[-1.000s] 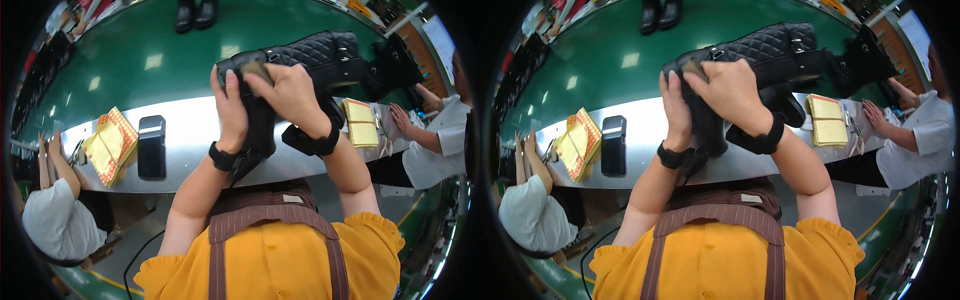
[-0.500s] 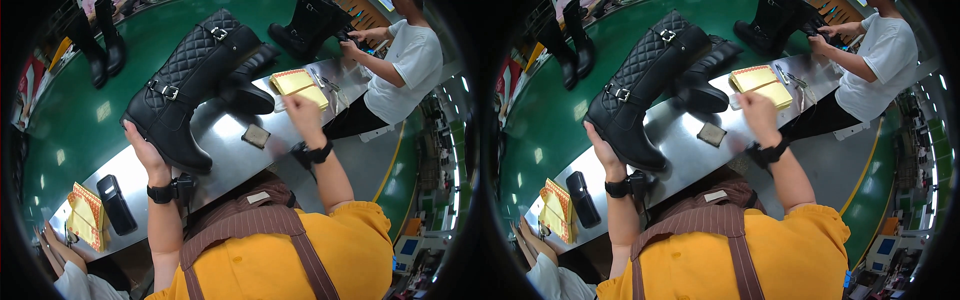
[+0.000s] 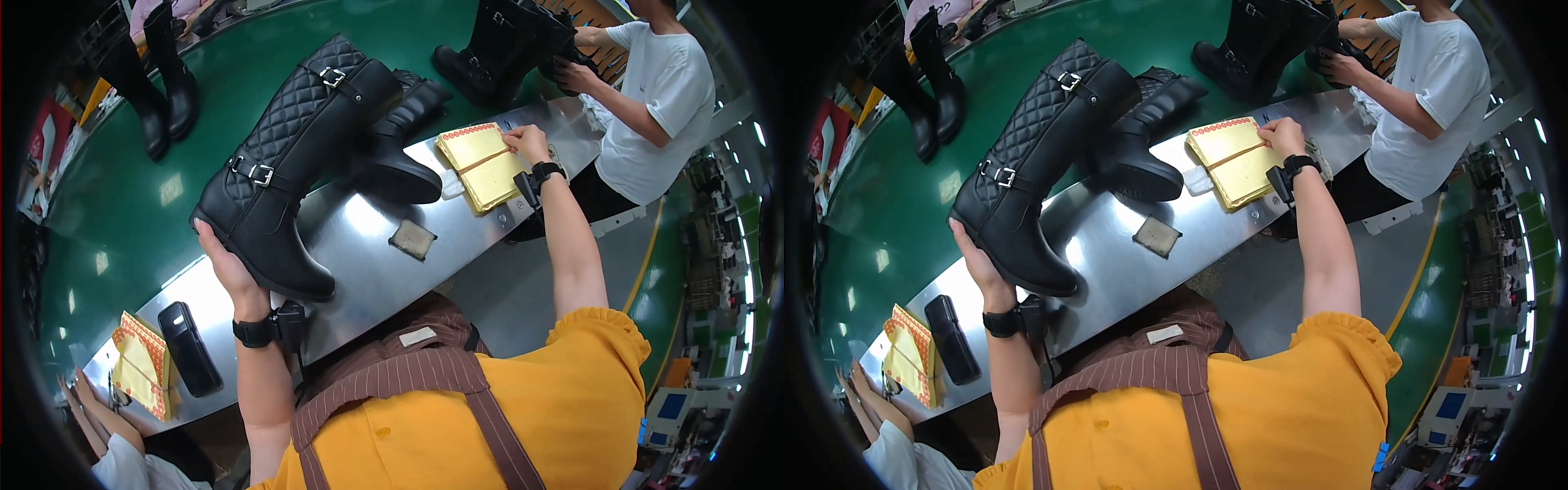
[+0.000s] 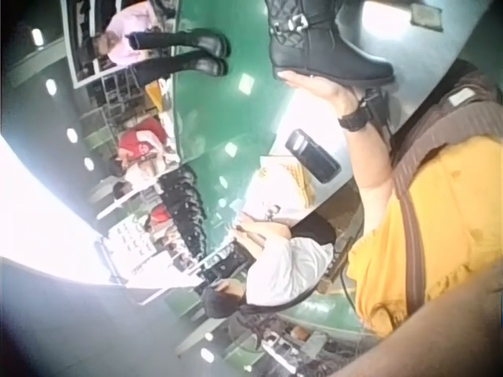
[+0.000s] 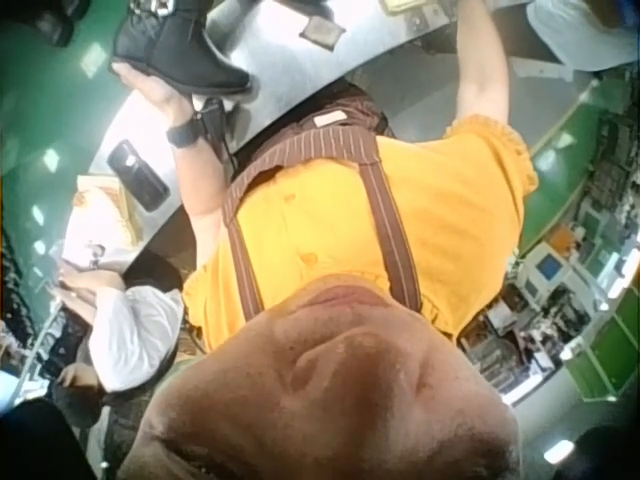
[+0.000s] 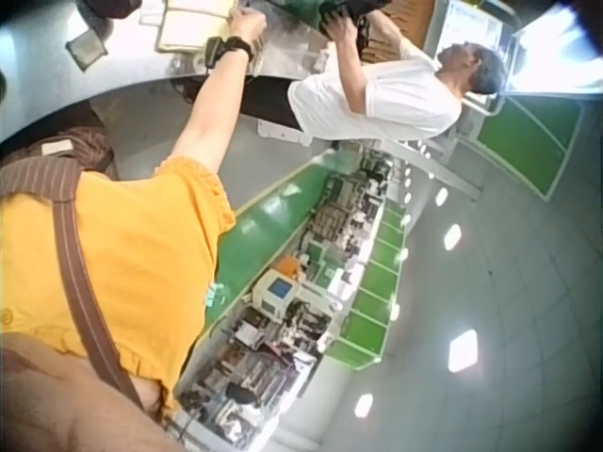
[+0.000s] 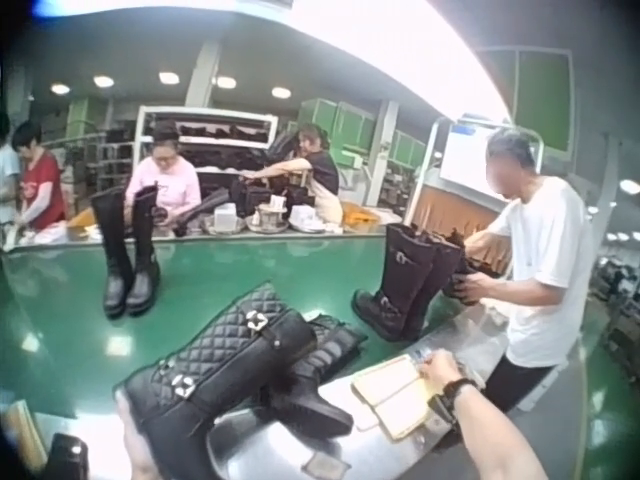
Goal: Inspecting, cleaning, and trimming threads on black boots on a production line.
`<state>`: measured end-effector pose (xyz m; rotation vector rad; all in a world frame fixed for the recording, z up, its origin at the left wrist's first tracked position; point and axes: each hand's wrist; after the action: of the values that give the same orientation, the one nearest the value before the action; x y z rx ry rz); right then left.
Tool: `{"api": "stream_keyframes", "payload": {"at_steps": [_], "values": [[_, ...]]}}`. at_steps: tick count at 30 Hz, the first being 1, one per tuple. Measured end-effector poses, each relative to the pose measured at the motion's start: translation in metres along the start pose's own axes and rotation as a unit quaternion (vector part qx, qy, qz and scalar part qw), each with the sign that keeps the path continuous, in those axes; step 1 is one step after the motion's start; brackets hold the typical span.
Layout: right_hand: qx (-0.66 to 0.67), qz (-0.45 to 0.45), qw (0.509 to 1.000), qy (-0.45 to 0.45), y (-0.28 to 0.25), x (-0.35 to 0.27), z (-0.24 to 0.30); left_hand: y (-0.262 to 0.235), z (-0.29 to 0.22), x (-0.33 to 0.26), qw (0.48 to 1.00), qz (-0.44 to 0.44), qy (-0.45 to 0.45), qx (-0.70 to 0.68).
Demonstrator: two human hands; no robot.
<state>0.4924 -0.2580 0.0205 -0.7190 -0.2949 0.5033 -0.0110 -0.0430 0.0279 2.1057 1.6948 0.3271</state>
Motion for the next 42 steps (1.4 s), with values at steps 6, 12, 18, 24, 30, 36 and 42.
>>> {"api": "stream_keyframes", "payload": {"at_steps": [6,12,18,24,30,36,42], "values": [[-0.077,0.045,0.996,-0.026,-0.001,0.019,0.010,0.005,-0.003,-0.002,1.000,0.002,-0.011,0.000],[-0.193,0.032,0.979,-0.059,0.004,0.022,0.012,0.004,-0.002,0.002,1.000,0.004,-0.008,0.003],[-0.202,0.062,0.974,-0.075,0.011,0.016,0.011,-0.008,0.008,0.006,1.000,0.012,0.016,0.000],[-0.319,0.052,0.931,-0.168,0.001,0.006,0.017,-0.012,0.016,0.015,0.998,-0.035,0.036,0.027],[-0.073,-0.116,0.900,-0.414,0.027,-0.060,0.128,-0.017,0.021,0.019,1.000,-0.022,0.011,-0.015],[0.012,0.123,0.617,-0.777,0.097,-0.217,0.273,-0.016,0.012,0.009,0.998,-0.018,-0.014,-0.059],[0.006,0.176,0.569,-0.803,0.138,-0.236,0.284,-0.010,0.010,0.007,0.999,-0.042,-0.008,-0.030]]}}
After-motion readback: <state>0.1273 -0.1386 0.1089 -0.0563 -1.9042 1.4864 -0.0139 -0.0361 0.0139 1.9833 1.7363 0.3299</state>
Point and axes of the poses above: each hand's wrist, its own x-axis towards the middle knuckle, its own y-axis out of the palm, z = x × y, and after that the axes turned 14 degrees about x, right-handed
